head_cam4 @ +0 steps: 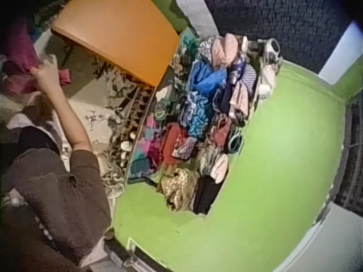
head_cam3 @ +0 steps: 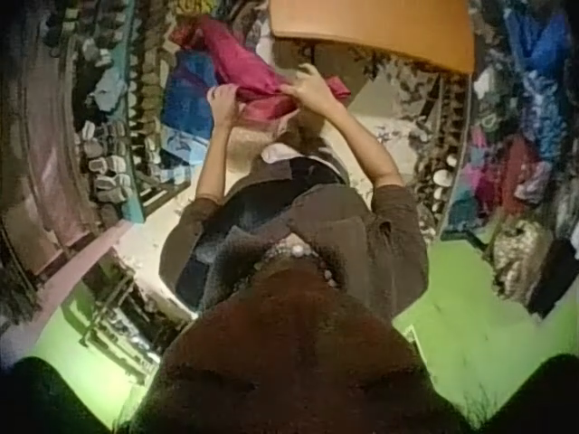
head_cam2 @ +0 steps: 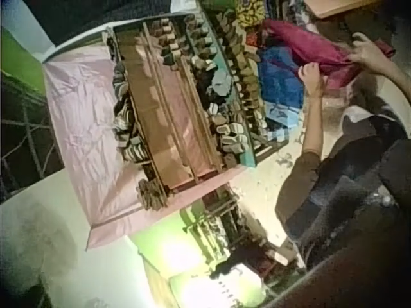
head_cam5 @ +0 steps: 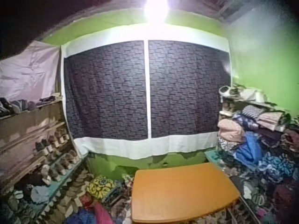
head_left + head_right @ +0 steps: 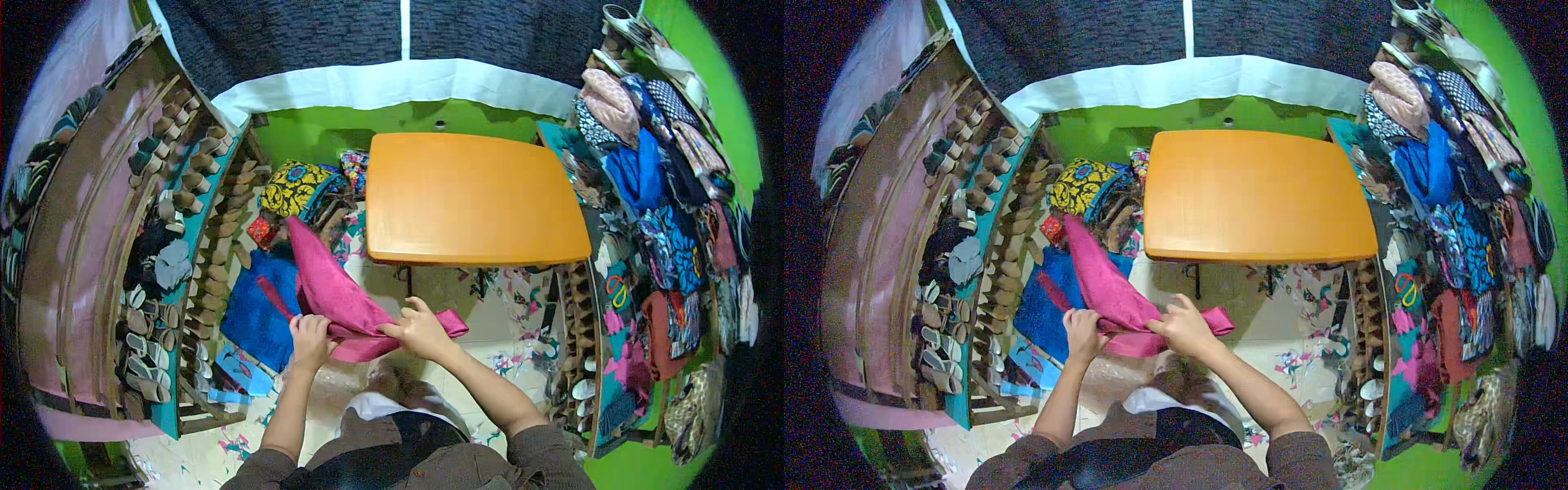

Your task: Folding pieces of fabric on a table and placing them on a storage shelf.

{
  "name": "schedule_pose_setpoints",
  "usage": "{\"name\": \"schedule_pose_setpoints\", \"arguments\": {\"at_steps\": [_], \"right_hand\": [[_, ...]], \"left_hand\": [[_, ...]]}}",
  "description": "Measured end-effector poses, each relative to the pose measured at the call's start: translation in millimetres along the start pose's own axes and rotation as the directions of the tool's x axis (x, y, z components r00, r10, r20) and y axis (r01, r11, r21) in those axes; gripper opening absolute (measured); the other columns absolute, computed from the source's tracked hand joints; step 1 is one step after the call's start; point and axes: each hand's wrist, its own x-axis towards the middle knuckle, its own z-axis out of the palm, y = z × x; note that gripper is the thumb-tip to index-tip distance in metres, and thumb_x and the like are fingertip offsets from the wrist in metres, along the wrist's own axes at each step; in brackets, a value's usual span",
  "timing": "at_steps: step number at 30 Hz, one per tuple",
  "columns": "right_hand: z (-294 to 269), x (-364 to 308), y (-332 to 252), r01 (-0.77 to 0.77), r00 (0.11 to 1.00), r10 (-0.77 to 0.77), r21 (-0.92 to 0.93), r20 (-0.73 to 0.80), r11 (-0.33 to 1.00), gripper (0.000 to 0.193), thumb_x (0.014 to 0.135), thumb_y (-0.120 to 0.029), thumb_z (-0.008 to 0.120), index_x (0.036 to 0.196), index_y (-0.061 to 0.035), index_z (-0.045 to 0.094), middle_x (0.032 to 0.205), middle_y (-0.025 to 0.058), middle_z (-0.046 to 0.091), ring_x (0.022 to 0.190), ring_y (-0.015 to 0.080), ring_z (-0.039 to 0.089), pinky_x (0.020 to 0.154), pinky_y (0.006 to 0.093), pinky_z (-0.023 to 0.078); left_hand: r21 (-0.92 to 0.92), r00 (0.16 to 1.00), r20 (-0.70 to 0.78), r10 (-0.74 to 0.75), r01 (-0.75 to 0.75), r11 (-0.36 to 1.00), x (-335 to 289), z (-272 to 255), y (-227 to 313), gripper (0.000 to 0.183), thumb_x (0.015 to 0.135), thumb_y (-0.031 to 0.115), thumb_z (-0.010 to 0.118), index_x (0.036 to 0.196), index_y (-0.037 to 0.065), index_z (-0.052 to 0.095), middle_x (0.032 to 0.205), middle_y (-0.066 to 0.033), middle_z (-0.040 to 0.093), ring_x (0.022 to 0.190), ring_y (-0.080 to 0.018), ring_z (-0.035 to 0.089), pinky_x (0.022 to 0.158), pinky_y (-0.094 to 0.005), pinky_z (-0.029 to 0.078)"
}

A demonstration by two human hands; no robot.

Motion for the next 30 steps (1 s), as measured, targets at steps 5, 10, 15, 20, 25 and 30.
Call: {"name": "schedule_pose_setpoints", "arguments": {"at_steps": [5,10,15,20,25,30], "right_hand": [[6,-45,8,-0.035,0.998,0.034,0.019,0.054,0.999,0.022,0.069,-0.023,0.063,0.09,-0.0164,0.065,0.059,0.0074,0.057,0.068,0.0239,0.059,0.087,0.0401,0.039],[-19,-52,16,-0.081,0.995,0.077,0.073,0.063,0.994,0.04,0.079,-0.049,0.056,0.071,-0.0107,0.06,0.057,0.0112,0.057,0.064,0.0285,0.058,0.072,0.0372,0.04],[-38,-61,21,-0.094,0.994,0.091,0.053,0.055,0.994,0.035,0.083,-0.042,0.055,0.071,-0.0103,0.061,0.055,0.0109,0.055,0.061,0.0274,0.058,0.077,0.038,0.042],[-62,-60,41,-0.035,0.996,0.03,-0.061,-0.082,0.998,0.033,0.081,-0.041,0.057,0.066,-0.0124,0.06,0.053,0.0081,0.056,0.058,0.0251,0.058,0.076,0.0382,0.044],[-108,-44,59,-0.052,0.994,0.03,-0.212,-0.102,0.976,0.026,0.072,-0.039,0.067,0.071,-0.0131,0.064,0.061,0.0023,0.059,0.066,0.0196,0.058,0.077,0.0343,0.043],[-164,-30,86,-0.082,0.976,0.009,-0.332,-0.216,0.94,0.033,0.069,-0.039,0.069,0.058,-0.0105,0.057,0.061,0.0037,0.058,0.068,0.0207,0.06,0.077,0.0354,0.044]], "left_hand": [[-0.101,0.98,0.119,0.161,-0.149,0.984,4,10,29,0.046,0.051,0.023,0.078,0.084,0.01,0.05,0.08,-0.0066,0.049,0.083,-0.025,0.05,0.078,-0.041,0.035],[-0.151,0.979,0.109,0.174,-0.157,0.976,2,19,52,0.044,0.053,0.027,0.077,0.083,0.009,0.05,0.08,-0.0067,0.048,0.082,-0.0252,0.049,0.077,-0.0401,0.035],[-0.181,0.969,0.063,0.238,-0.224,0.958,23,5,64,0.042,0.062,0.038,0.073,0.081,0.009,0.049,0.078,-0.0068,0.049,0.08,-0.0248,0.049,0.075,-0.0381,0.035],[-0.225,0.944,0.037,0.327,-0.311,0.923,51,-20,76,0.038,0.062,0.034,0.073,0.08,0.008,0.052,0.076,-0.0064,0.05,0.077,-0.0239,0.049,0.071,-0.0368,0.036],[-0.291,0.936,-0.112,0.334,-0.352,0.89,83,-42,93,0.035,0.062,0.028,0.073,0.083,0.007,0.055,0.075,-0.0062,0.052,0.073,-0.0244,0.05,0.067,-0.0362,0.037],[-0.343,0.911,-0.29,0.292,-0.384,0.858,134,-40,119,0.03,0.065,0.027,0.073,0.079,0.007,0.054,0.07,-0.0074,0.051,0.066,-0.0267,0.05,0.061,-0.0375,0.038]]}}
